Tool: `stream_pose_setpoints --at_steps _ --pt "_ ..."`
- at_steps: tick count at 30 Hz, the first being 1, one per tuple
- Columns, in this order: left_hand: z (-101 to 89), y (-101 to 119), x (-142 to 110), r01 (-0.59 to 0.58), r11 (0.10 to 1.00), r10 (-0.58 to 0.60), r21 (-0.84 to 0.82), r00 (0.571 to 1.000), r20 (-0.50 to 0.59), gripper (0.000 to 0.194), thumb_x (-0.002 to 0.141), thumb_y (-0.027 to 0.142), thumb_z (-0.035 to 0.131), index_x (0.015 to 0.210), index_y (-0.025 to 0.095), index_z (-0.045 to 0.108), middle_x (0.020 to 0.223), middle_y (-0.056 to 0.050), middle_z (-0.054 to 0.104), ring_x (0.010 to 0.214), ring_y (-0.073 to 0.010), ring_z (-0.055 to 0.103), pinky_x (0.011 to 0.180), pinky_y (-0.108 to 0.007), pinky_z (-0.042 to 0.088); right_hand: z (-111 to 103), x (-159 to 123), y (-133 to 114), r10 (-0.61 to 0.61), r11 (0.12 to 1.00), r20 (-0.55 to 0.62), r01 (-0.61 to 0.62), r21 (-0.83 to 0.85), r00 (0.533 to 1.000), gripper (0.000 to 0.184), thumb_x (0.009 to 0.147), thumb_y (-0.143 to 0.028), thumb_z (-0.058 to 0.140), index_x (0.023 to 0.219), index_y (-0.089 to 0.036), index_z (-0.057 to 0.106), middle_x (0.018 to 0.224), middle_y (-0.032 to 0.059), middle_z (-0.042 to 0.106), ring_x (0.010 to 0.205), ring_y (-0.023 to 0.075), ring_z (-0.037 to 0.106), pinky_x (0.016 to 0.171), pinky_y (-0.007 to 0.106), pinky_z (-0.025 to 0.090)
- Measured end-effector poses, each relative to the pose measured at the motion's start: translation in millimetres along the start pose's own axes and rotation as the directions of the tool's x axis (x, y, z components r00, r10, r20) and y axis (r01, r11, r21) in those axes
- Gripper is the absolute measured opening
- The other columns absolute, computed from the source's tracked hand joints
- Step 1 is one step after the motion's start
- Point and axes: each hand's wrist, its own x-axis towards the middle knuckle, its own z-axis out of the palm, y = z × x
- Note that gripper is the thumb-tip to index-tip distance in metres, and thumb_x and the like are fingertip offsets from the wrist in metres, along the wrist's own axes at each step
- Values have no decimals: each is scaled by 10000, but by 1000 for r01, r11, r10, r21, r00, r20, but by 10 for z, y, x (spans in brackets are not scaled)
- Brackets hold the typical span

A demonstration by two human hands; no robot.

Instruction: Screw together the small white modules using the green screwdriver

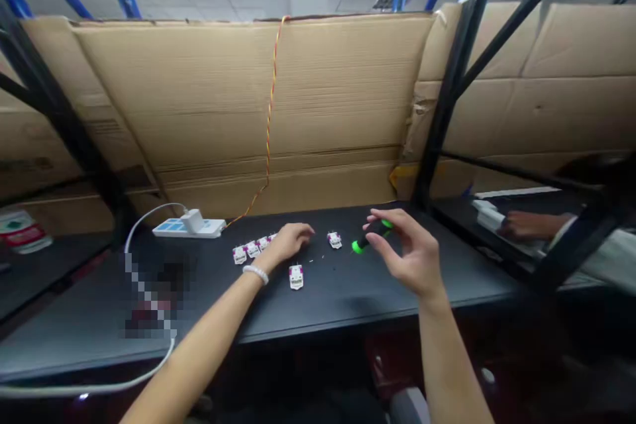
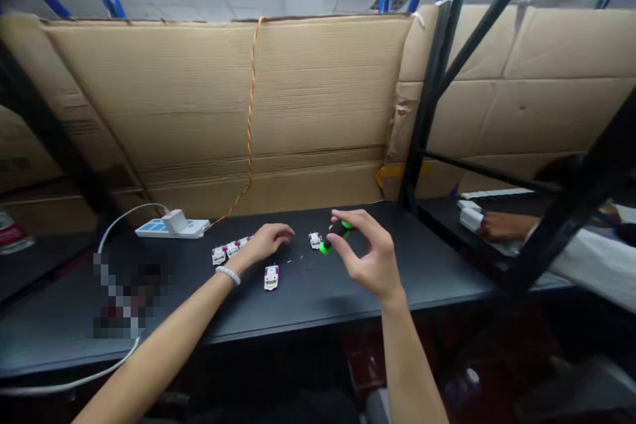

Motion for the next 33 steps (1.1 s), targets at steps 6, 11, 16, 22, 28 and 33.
stream_pose_setpoints --at_steps 6,11,16,22,28,33 --pt "-147 122 -148 45 965 -71 -257 993 -94 222 928 158 589 1045 152 777 1031 -92 838 925 -222 816 882 -323 646 92 -10 65 73 994 -18 -71 80 997 418 1049 -288 654 1465 -290 626 1207 77 715 1071 232 747 970 417 629" --pt "-333 490 -494 -57 855 -60 -515 976 -208 137 932 250 683 958 170 791 958 -81 819 920 -232 803 884 -342 637 175 -31 -16 85 989 3 -85 118 996 413 1096 -279 434 1496 -286 542 1090 58 606 920 196 663 827 355 634" --pt "-455 884 -896 -160 812 -16 -562 955 -295 127 972 270 725 945 194 822 939 -74 801 906 -213 768 841 -311 615 339 -55 -218 6 997 362 23 -75 932 226 1030 -214 604 1230 -244 705 916 28 634 758 175 620 728 317 554" --pt "-478 1015 -1127 -189 773 -34 -605 941 -337 93 964 239 746 944 211 832 923 -64 809 866 -196 763 794 -283 623 652 -135 -271 -73 995 463 97 -28 883 111 1054 -215 641 1111 -233 734 933 36 739 795 178 692 747 298 557" --pt "-437 990 -1209 -148 716 -116 -683 939 -325 137 944 323 791 895 200 830 902 -69 822 831 -210 787 777 -298 654 741 -179 -269 -69 995 504 96 -28 861 117 1071 -200 617 1113 -223 724 956 39 748 816 172 706 756 286 541" --pt "-378 976 -1247 -47 657 -249 -753 929 -275 192 894 386 842 912 195 839 925 -87 850 849 -246 816 808 -350 688 772 -192 -266 -94 988 505 141 -57 858 102 1079 -209 599 1058 -216 699 933 42 747 788 173 698 713 280 528"
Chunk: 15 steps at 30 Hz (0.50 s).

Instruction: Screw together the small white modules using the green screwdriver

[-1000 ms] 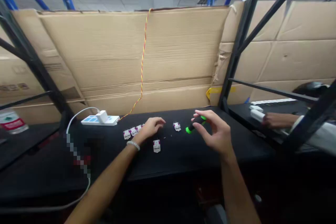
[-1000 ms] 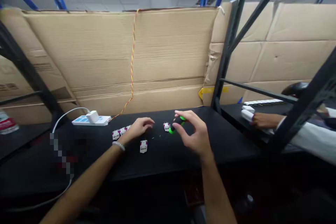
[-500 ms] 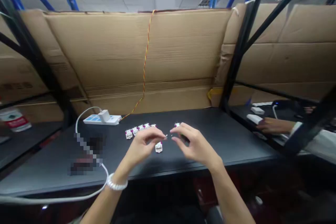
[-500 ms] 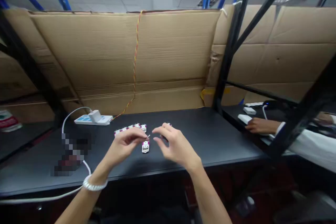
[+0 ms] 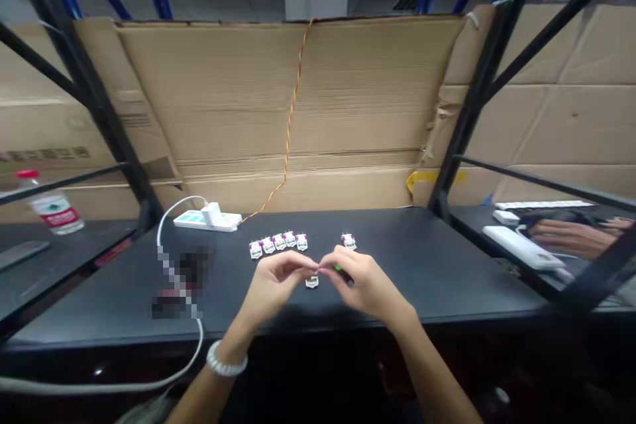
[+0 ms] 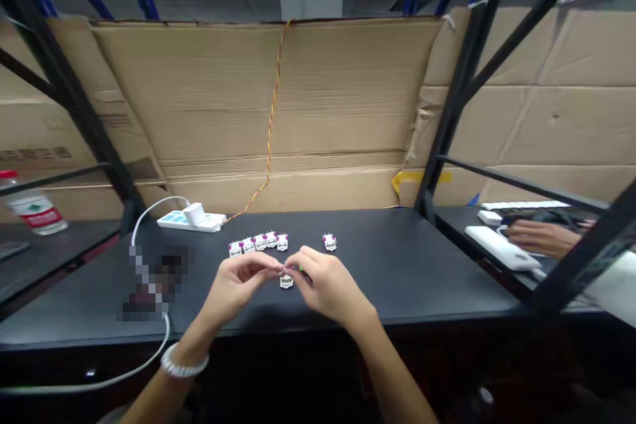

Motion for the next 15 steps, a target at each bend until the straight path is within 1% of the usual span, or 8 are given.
stream_pose_setpoints --at_steps 3,5,9,15 --pt "26 -1 -19 75 996 -78 -57 995 -56 215 820 371 900 907 184 839 948 -100 863 868 -273 834 817 -374 704 40 8 0 -28 997 -39 25 -69 999 97 1076 -213 600 1051 -218 694 906 42 745 743 170 690 666 276 512" --pt "43 6 -31 96 991 -104 -91 991 -85 227 785 351 925 903 178 838 958 -106 866 884 -284 841 813 -376 710 71 10 0 -44 993 -59 36 -116 997 98 1076 -208 593 1059 -216 689 909 48 751 736 173 700 648 276 502" --pt "64 17 -60 98 986 -113 -133 988 -104 213 783 326 925 914 181 841 982 -103 868 920 -289 847 799 -360 714 115 6 -10 -69 978 -88 50 -202 994 106 1076 -194 574 1049 -206 676 902 57 758 730 181 719 632 280 492" --pt "75 17 -99 69 990 -85 -123 989 -125 208 805 342 912 900 177 828 988 -101 867 933 -276 844 848 -359 708 159 13 -66 -110 952 -133 66 -299 985 132 1066 -161 549 1012 -199 663 839 48 742 684 171 696 616 283 475"
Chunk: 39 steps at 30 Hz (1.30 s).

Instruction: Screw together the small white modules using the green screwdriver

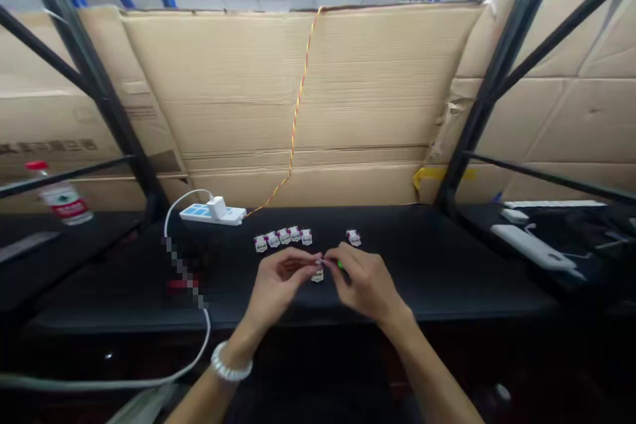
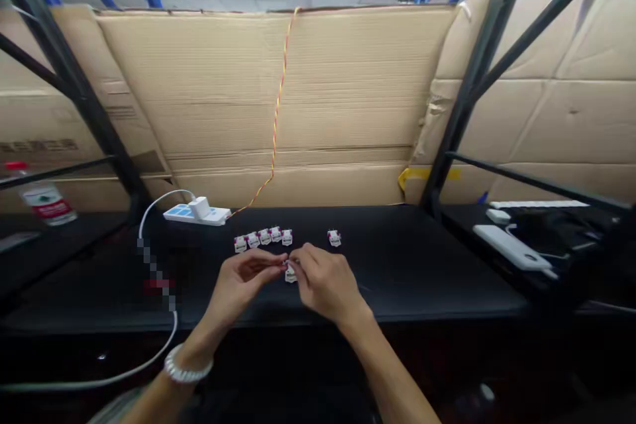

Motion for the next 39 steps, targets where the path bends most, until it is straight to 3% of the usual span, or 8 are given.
stream_pose_setpoints --at_steps 5,11,18,22,26,33,39 --pt "23 24 -26 -7 1000 7 -8 1000 -26 257 794 380 930 879 175 800 953 -96 862 915 -273 838 844 -366 703 28 9 -55 -34 999 -45 32 -24 998 138 1062 -160 546 994 -196 660 791 41 719 662 173 682 599 290 465" --pt "-4 44 -60 -31 999 31 16 1000 -1 184 849 338 886 891 181 799 952 -80 853 877 -242 824 825 -329 684 47 2 -88 -56 997 -81 52 -56 995 127 1051 -148 558 976 -202 645 782 36 716 651 175 689 598 294 453" --pt "-32 69 -90 -143 981 142 128 990 17 120 945 294 783 911 180 797 939 -72 839 879 -227 809 851 -332 672 118 -13 -187 1 999 -131 -8 -52 991 122 1043 -130 559 964 -184 636 791 24 692 645 158 668 609 282 454" --pt "-63 70 -81 -114 992 112 57 993 38 99 928 281 796 915 183 786 907 -63 830 815 -215 803 777 -311 672 123 -15 -235 19 999 -120 -24 -40 993 133 1033 -128 550 949 -192 630 781 21 690 638 158 661 601 282 443" --pt "-100 71 -70 -114 992 110 63 992 60 79 922 261 804 909 184 787 943 -70 839 855 -221 816 825 -319 676 102 -13 -258 44 999 -104 -43 3 994 132 1022 -114 549 954 -192 631 803 25 708 648 152 669 604 276 436" --pt "-39 52 -14 -103 994 103 -35 995 -9 127 867 283 861 888 173 801 904 -79 851 830 -230 822 763 -316 688 80 17 -239 8 1000 -127 -11 -24 992 132 1035 -131 562 948 -190 641 767 22 694 626 147 649 586 276 420" --pt "8 -20 -13 -182 983 184 28 976 -115 110 881 281 850 880 175 820 910 -88 856 866 -245 833 809 -339 696 69 18 -205 4 1000 -128 -2 16 992 126 1042 -128 560 982 -184 655 776 27 701 629 144 644 594 269 433"
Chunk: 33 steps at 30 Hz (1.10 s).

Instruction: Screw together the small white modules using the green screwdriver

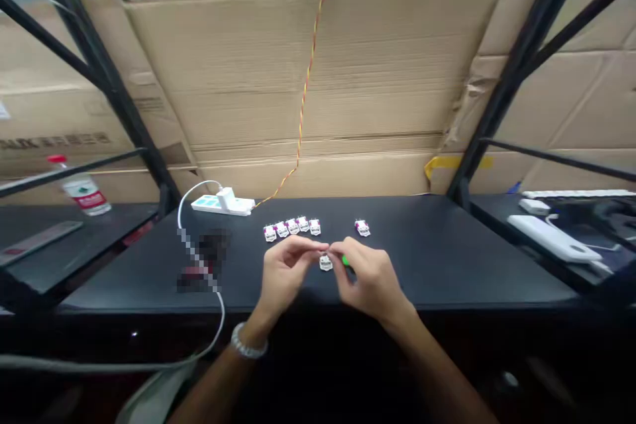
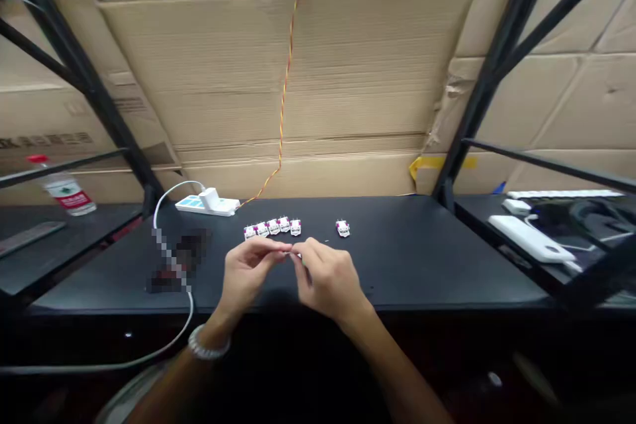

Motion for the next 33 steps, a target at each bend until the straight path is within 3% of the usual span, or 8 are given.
stream_pose_setpoints --at_steps 5,10,13,17,25,29,33 --pt "-16 -27 -10 -78 997 78 -8 997 11 40 891 217 832 874 189 809 858 -60 849 820 -223 836 770 -301 694 -11 -4 -19 17 998 22 -19 58 1000 103 1023 -121 578 1008 -183 660 776 23 692 633 145 647 582 267 432" --pt "15 -61 -73 -226 969 232 101 972 -42 11 955 202 780 947 204 787 891 -42 844 837 -203 832 787 -290 693 -9 -3 -42 18 998 1 -18 56 1000 97 1000 -109 587 994 -177 656 770 19 684 600 136 624 568 266 425" --pt "21 -89 -100 -258 957 264 135 964 -30 45 985 194 743 977 212 783 920 -40 845 862 -202 833 801 -292 695 -2 -9 -42 28 998 -9 -27 57 1000 91 1002 -112 586 985 -177 647 764 17 674 602 135 625 573 261 433" --pt "17 -109 -105 -251 957 256 148 966 -18 30 984 194 741 981 208 767 944 -44 845 891 -207 834 843 -312 696 18 -15 -31 37 998 -27 -36 50 999 87 1005 -117 589 975 -185 634 768 13 677 595 130 616 577 258 440" --pt "149 -100 -169 -241 967 251 82 957 -146 152 1009 280 731 977 216 597 899 -49 820 865 -202 822 778 -310 668 43 -9 -58 17 1000 -62 -16 15 998 94 1005 -115 597 955 -185 635 737 12 669 587 135 618 564 267 428" --pt "132 -89 -133 -139 986 151 91 979 -138 150 970 286 765 995 214 635 945 -56 825 916 -216 818 844 -339 670 49 -11 -28 1 1000 -51 -2 -21 999 127 1024 -118 585 936 -186 647 730 15 674 595 140 623 579 272 427" --pt "8 -61 -20 -9 994 14 107 999 -42 148 912 315 801 958 194 729 942 -70 826 903 -230 804 847 -341 664 54 -19 19 -14 999 -11 14 -52 1000 145 1037 -121 581 936 -173 673 731 18 680 607 144 635 596 278 421"
